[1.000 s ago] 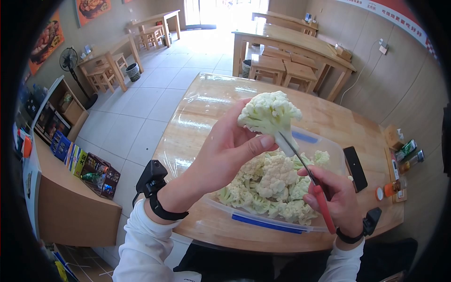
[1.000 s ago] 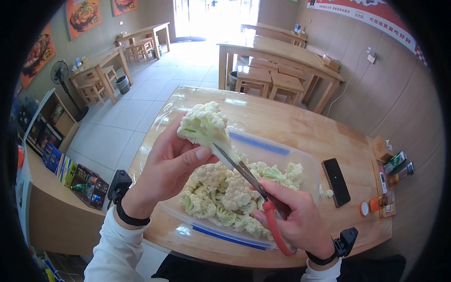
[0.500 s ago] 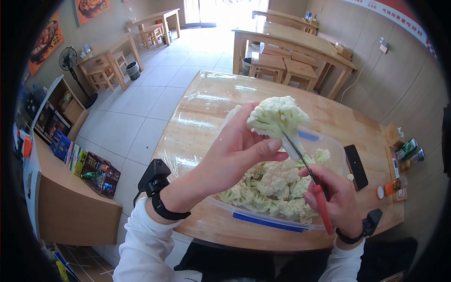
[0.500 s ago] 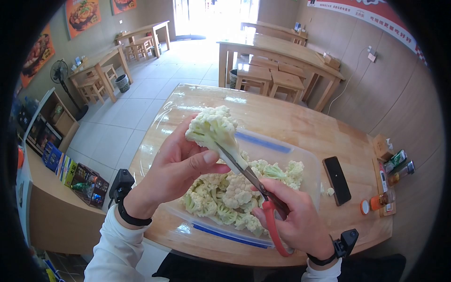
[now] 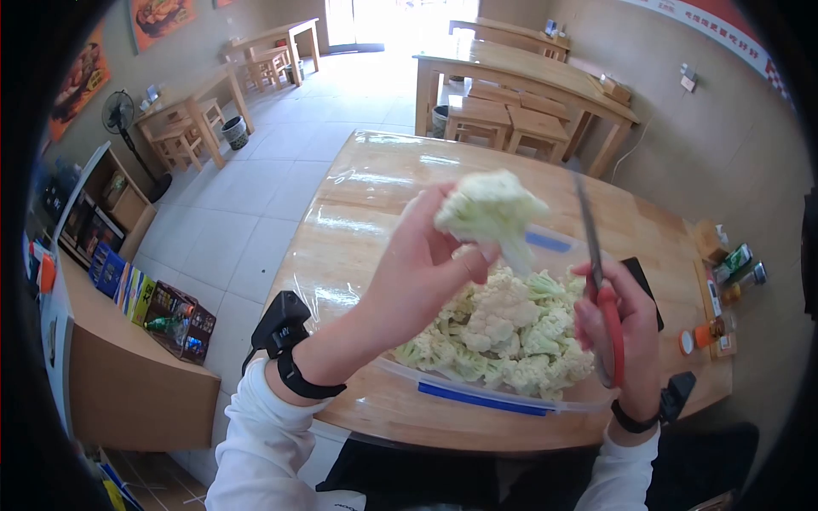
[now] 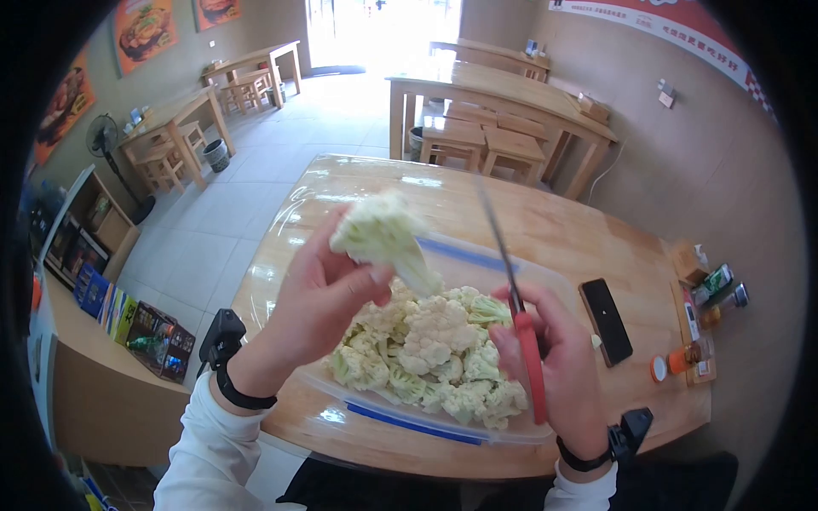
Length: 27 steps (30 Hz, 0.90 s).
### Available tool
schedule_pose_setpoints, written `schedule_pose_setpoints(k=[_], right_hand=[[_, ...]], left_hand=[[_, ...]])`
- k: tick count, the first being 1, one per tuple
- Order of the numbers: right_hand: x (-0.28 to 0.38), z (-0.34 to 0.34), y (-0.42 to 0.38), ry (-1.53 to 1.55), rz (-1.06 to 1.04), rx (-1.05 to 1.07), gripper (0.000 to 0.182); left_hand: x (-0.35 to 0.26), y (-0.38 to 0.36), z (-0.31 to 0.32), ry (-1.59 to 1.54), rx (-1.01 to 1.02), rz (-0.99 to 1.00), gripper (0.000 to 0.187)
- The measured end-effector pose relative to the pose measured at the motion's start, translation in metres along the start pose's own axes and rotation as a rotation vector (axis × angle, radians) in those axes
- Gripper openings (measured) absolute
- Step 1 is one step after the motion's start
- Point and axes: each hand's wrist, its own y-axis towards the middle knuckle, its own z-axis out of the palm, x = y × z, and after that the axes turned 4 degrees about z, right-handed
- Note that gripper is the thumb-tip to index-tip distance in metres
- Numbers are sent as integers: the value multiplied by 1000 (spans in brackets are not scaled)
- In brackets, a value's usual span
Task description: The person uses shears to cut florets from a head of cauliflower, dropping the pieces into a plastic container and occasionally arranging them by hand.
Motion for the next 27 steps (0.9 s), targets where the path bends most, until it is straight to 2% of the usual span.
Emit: schedule_pose_setpoints(k=[1, 2, 4, 6, 14, 16, 22, 27], right_hand=[[-5, 1, 3, 156, -75, 63, 39], [-6, 4, 4, 155, -71, 47, 39], [-7, 11, 4, 165, -256, 126, 45], [-12, 3, 2, 102, -228, 154, 48], [-10, 6, -1, 312, -101, 176, 47], [-14, -3, 6, 321, -104, 151, 47], [-12, -20, 15, 373, -118, 90, 46], [-19, -16, 23, 66, -81, 82, 40]], left_hand=[[4, -4, 8, 10, 50, -38, 47], [8, -8, 14, 20, 102, -76, 48], [11, -13, 24, -30, 125, -157, 52], [14, -17, 27, 24, 171, -213, 53], [13, -19, 26, 21, 236, -285, 54], [13, -18, 24, -22, 215, -222, 51], [2, -10, 17, -80, 86, -271, 40], [6, -8, 14, -123, 80, -237, 41]])
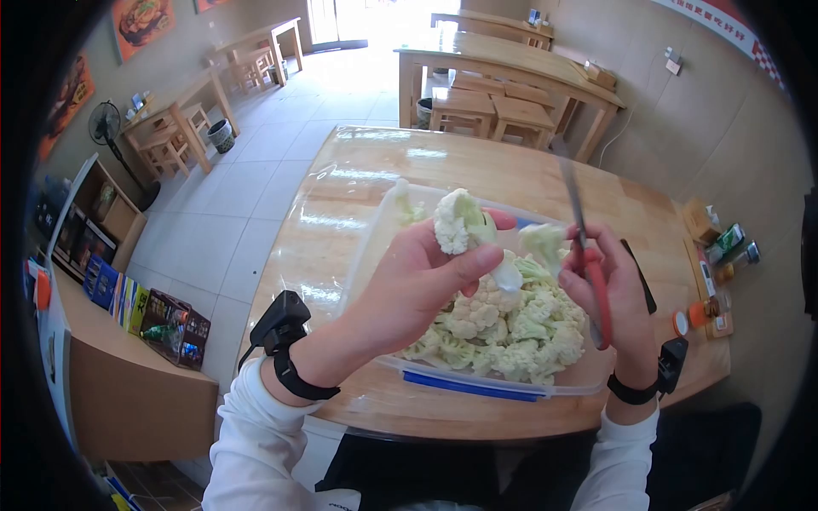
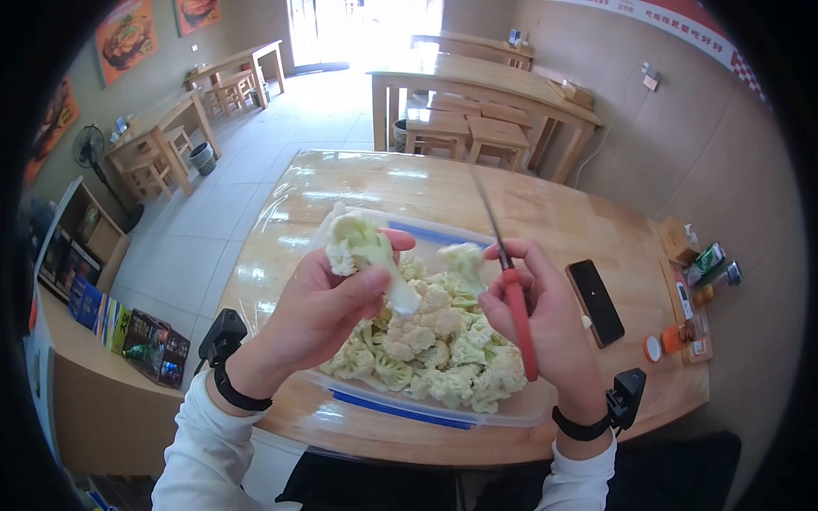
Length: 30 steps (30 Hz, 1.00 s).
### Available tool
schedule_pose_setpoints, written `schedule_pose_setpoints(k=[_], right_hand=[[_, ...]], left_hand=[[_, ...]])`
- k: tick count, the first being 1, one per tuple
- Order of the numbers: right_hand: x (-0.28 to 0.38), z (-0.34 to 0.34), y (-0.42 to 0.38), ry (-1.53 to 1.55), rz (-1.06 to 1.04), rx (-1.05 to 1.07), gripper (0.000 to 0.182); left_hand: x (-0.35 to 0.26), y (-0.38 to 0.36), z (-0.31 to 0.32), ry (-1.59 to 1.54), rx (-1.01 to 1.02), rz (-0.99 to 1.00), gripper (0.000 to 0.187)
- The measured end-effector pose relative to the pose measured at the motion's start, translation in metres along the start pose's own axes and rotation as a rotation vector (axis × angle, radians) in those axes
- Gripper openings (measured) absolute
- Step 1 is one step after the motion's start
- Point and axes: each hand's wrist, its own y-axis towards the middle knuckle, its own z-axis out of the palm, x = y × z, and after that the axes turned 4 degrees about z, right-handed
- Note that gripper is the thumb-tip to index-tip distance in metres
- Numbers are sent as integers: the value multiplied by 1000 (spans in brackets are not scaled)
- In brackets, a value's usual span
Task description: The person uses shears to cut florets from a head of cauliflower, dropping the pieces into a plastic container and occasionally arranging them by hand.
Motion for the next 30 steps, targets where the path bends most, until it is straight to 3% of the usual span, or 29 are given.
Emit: schedule_pose_setpoints(k=[3, 6, 11, 17, 23, 25, 30], right_hand=[[-1, 3, 3, -127, 100, 54, 40], [-5, 7, 5, -224, 4, -7, 43], [7, 4, -6, -192, -11, 144, 51], [17, 4, -18, -294, -121, 183, 55], [13, 4, -18, -267, -62, 206, 50], [11, 5, -16, -260, -36, 199, 48], [11, 8, -14, -247, -38, 184, 43]], left_hand=[[4, 2, 0, 49, 13, 8, 42], [5, 3, -3, 55, 19, 37, 43], [3, 2, -2, 85, -4, 142, 39], [1, 4, 0, -12, -278, 378, 35], [2, 2, 1, 14, -217, 384, 33], [4, 2, -1, 160, -227, 450, 40], [5, 3, 0, 127, -279, 524, 39]])
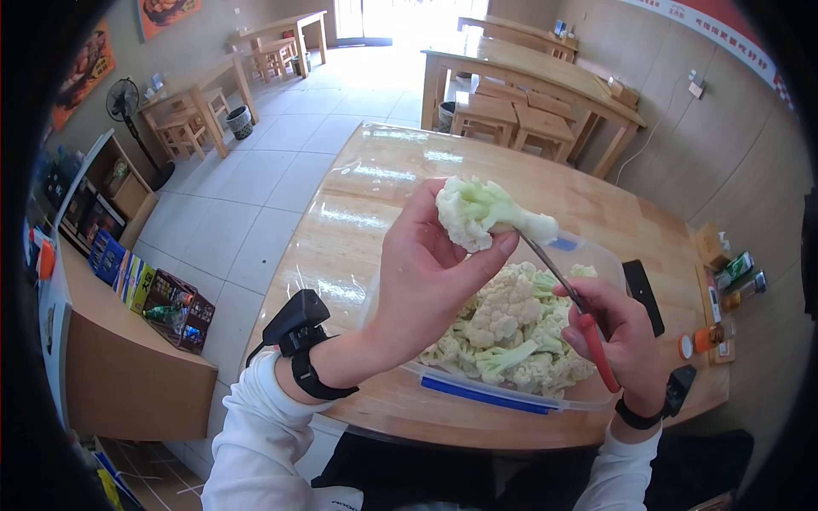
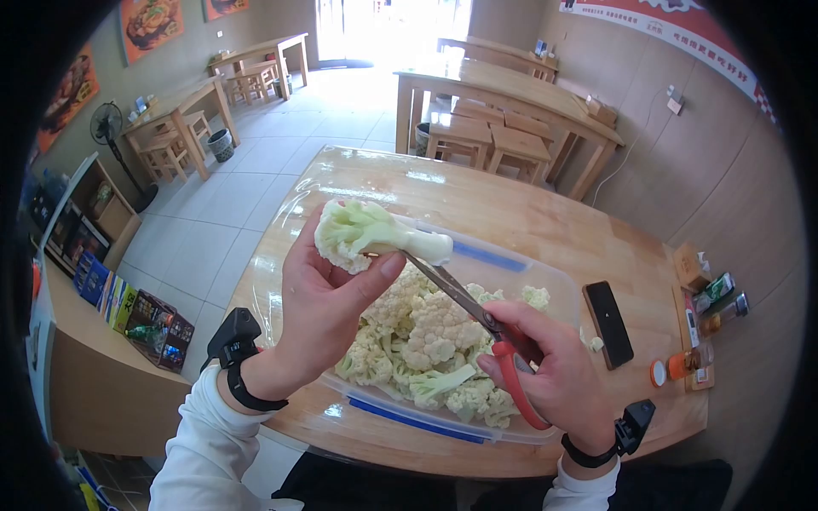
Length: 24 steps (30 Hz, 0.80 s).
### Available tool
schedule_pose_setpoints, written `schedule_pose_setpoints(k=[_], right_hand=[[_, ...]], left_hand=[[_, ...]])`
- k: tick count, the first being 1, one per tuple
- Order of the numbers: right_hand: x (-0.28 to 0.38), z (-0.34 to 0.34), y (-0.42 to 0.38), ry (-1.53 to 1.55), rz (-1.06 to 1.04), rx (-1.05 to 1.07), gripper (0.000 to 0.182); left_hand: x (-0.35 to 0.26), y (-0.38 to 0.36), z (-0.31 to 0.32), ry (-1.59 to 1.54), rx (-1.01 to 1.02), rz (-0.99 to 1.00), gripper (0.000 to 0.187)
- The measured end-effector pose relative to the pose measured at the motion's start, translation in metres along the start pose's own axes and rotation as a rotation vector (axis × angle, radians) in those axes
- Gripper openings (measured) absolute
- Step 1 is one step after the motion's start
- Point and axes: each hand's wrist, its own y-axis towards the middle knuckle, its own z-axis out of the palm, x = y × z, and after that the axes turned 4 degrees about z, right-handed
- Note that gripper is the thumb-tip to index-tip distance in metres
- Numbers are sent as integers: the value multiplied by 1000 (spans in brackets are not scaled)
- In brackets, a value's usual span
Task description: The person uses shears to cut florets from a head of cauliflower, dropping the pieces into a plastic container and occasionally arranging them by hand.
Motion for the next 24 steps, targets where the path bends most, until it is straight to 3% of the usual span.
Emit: schedule_pose_setpoints(k=[3, 6, 8, 10, 14, 16, 24], right_hand=[[-1, 0, -2, 113, 73, 65, 42], [-4, -7, -2, -20, 85, 47, 42], [-4, -8, 1, 62, 69, -89, 44], [-3, -5, -1, 120, 59, -67, 44], [-1, 7, -3, 126, 1, -10, 45], [2, 14, -5, 128, -28, 10, 47], [5, -3, -42, 287, 41, -40, 44]], left_hand=[[-5, 1, 1, -4, -11, -46, 35], [-1, 3, -6, -3, -57, -49, 31], [0, 3, -8, 7, -78, -34, 31], [-3, 2, -5, -48, -68, -152, 34], [-5, 0, -1, -144, -20, -193, 38], [-3, 0, 3, 23, -42, -112, 44], [-15, -2, 45, 33, 92, -242, 37]])
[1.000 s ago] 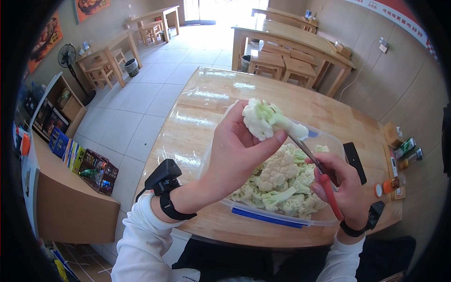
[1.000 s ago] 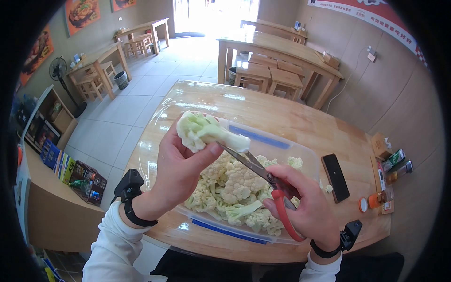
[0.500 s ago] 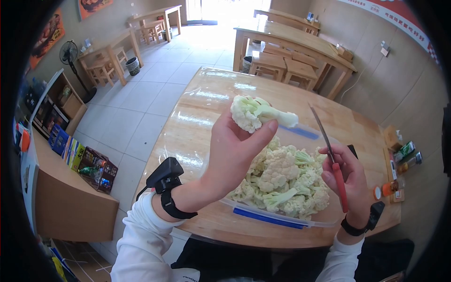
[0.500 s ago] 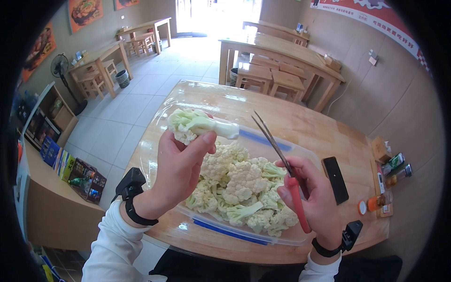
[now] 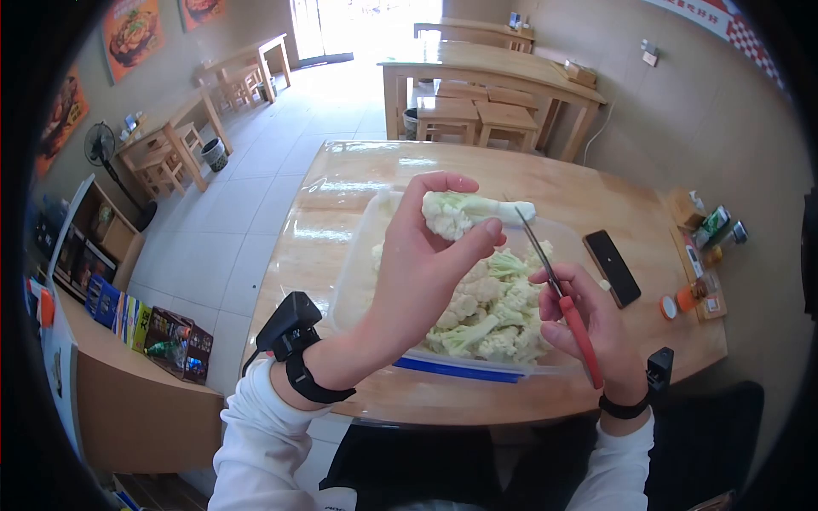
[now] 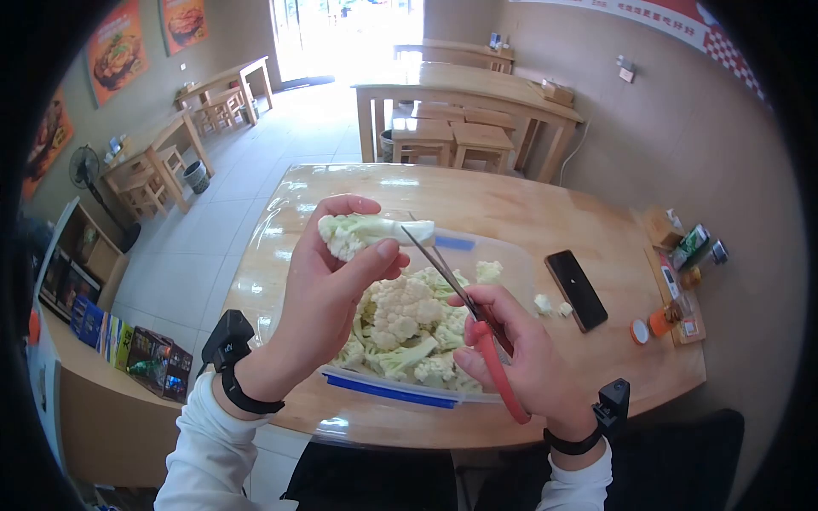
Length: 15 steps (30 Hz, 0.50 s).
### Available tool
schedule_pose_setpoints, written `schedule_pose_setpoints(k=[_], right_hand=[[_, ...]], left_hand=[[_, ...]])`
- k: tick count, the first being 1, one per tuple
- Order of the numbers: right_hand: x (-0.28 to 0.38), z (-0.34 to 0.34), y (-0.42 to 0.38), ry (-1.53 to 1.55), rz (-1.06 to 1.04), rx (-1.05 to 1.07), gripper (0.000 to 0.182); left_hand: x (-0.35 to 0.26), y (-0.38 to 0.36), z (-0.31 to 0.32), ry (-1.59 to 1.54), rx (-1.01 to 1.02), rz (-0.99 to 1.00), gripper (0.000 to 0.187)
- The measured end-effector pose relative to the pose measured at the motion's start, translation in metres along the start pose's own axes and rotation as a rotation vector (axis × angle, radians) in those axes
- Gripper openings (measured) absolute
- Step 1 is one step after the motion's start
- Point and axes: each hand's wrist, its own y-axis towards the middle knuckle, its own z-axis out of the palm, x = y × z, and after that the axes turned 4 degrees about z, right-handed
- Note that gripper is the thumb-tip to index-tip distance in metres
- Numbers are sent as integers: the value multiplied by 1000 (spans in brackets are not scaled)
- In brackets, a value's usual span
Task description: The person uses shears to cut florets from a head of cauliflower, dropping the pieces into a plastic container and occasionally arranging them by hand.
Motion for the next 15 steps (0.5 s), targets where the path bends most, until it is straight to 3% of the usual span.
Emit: schedule_pose_setpoints(k=[6, 11, 15], right_hand=[[-7, -26, -37, 30, 38, -68, 38], [-10, -56, -62, -3, 204, -124, 25], [-33, -67, -81, 175, 306, -123, 19]], left_hand=[[27, -8, 51, 192, 94, -78, 32], [48, 3, 85, 463, 142, -116, 32], [91, 12, 99, 689, 229, -54, 36]])
